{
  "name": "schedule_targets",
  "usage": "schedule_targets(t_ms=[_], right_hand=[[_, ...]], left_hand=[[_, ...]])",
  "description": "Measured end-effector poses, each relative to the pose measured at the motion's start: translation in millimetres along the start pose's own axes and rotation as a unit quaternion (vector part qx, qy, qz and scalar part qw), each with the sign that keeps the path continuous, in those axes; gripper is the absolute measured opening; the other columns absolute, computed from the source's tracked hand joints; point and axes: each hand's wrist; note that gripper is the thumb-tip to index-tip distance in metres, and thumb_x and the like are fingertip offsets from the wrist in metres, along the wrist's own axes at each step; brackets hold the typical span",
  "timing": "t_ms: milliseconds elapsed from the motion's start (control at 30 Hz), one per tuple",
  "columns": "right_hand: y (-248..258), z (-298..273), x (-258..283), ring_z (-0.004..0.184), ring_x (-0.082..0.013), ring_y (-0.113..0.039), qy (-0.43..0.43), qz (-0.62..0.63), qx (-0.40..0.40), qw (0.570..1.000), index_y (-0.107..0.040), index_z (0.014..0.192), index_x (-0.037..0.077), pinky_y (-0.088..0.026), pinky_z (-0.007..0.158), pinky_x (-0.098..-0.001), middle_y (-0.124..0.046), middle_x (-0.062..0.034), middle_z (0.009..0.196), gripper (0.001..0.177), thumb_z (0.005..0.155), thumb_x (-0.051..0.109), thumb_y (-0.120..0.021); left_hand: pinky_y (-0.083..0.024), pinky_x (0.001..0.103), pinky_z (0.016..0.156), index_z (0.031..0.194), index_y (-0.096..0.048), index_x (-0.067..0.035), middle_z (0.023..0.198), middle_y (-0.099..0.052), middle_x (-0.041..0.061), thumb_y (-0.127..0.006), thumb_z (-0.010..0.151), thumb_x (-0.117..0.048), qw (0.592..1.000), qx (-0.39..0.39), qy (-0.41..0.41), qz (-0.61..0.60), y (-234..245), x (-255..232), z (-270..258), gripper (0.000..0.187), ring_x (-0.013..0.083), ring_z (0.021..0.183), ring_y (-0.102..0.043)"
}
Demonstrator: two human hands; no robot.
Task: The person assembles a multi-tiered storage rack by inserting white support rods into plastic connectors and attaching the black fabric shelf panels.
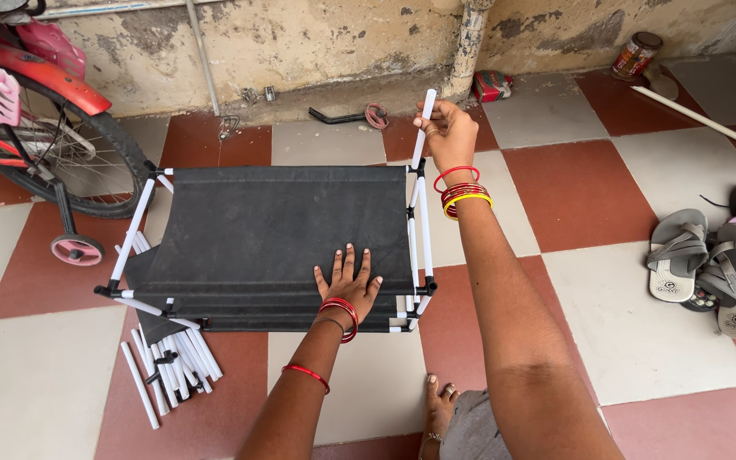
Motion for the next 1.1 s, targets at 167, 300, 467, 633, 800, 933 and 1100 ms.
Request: schedule_targets(t_ms=[167, 300, 467, 633, 800, 933, 1100], right_hand=[[3.3, -8.9, 11.9, 0.082, -0.0087, -0.075, -0.021, 0.003, 0.030, 0.999, -0.077, 0.109, 0.005, -0.062, 0.071, -0.0252, -0.079, -0.0058, 0.092, 0.024, 0.086, 0.004, -0.081], [-1.2, -18.5, 18.4, 0.084, -0.0076, -0.075, 0.013, 0.050, 0.049, 0.997, -0.076, 0.108, 0.004, -0.061, 0.073, -0.0238, -0.079, -0.0047, 0.092, 0.023, 0.087, 0.003, -0.081], [-18.9, -46.2, 39.8, 0.083, -0.0080, -0.073, 0.011, 0.049, 0.115, 0.992, -0.076, 0.112, 0.004, -0.059, 0.073, -0.0235, -0.079, -0.0049, 0.093, 0.025, 0.088, 0.002, -0.078], [-31.7, -81.3, 70.3, 0.089, -0.0070, -0.075, 0.036, 0.073, 0.197, 0.977, -0.073, 0.114, 0.003, -0.061, 0.078, -0.0226, -0.079, -0.0050, 0.101, 0.024, 0.090, 0.000, -0.074], [-42.1, -121.1, 99.2, 0.090, -0.0109, -0.074, 0.006, 0.103, 0.265, 0.959, -0.073, 0.119, 0.002, -0.059, 0.079, -0.0252, -0.079, -0.0074, 0.101, 0.026, 0.093, 0.001, -0.075], [-56.1, -152.2, 120.0, 0.096, -0.0105, -0.076, 0.001, 0.075, 0.290, 0.954, -0.072, 0.118, 0.003, -0.062, 0.082, -0.0247, -0.079, -0.0068, 0.103, 0.026, 0.092, 0.002, -0.072], [-83.8, -183.2, 139.3, 0.096, -0.0121, -0.076, -0.021, 0.132, 0.335, 0.933, -0.071, 0.119, 0.003, -0.063, 0.085, -0.0260, -0.079, -0.0082, 0.104, 0.027, 0.092, 0.001, -0.071]], left_hand=[[0.008, 0.063, 0.124, 0.163, -0.004, -0.034, 0.173, 0.009, 0.000, -0.018, 0.104, -0.056, 1.000, -0.015, 0.002, 0.002, -0.4, 0.9, 2.5, 0.065, 0.0207, 0.158, 0.009], [0.008, 0.063, 0.123, 0.163, -0.004, -0.029, 0.172, 0.005, -0.004, -0.036, 0.103, -0.055, 0.997, -0.018, -0.009, -0.071, -2.7, 10.1, 9.7, 0.072, 0.0180, 0.158, 0.006], [-0.019, 0.050, 0.124, 0.157, -0.031, -0.025, 0.167, -0.029, 0.001, -0.050, 0.102, -0.016, 0.938, -0.217, -0.089, -0.255, -16.6, 29.8, 17.2, 0.059, 0.0238, 0.154, -0.022], [-0.054, 0.029, 0.102, 0.144, -0.055, -0.018, 0.147, -0.058, 0.007, -0.061, 0.096, -0.002, 0.850, -0.331, -0.092, -0.398, 6.7, 30.8, -27.4, 0.052, 0.0275, 0.136, -0.054], [-0.056, 0.033, 0.102, 0.134, -0.065, -0.018, 0.133, -0.067, 0.004, -0.070, 0.088, 0.000, 0.785, -0.314, -0.018, -0.534, 28.7, 32.5, -77.3, 0.050, 0.0202, 0.124, -0.065], [-0.055, 0.033, 0.102, 0.133, -0.065, -0.017, 0.132, -0.066, 0.004, -0.072, 0.087, 0.004, 0.780, -0.319, -0.010, -0.539, 22.6, 48.7, -93.1, 0.051, 0.0192, 0.125, -0.062], [-0.062, 0.027, 0.096, 0.127, -0.070, -0.011, 0.120, -0.072, 0.008, -0.065, 0.085, 0.013, 0.753, -0.361, -0.050, -0.547, 2.3, 82.7, -100.9, 0.048, 0.0178, 0.110, -0.072]])
Point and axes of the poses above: each hand's wrist, its own z-axis towards the middle knuckle, its own y-axis out of the back of the hand, x = y × z
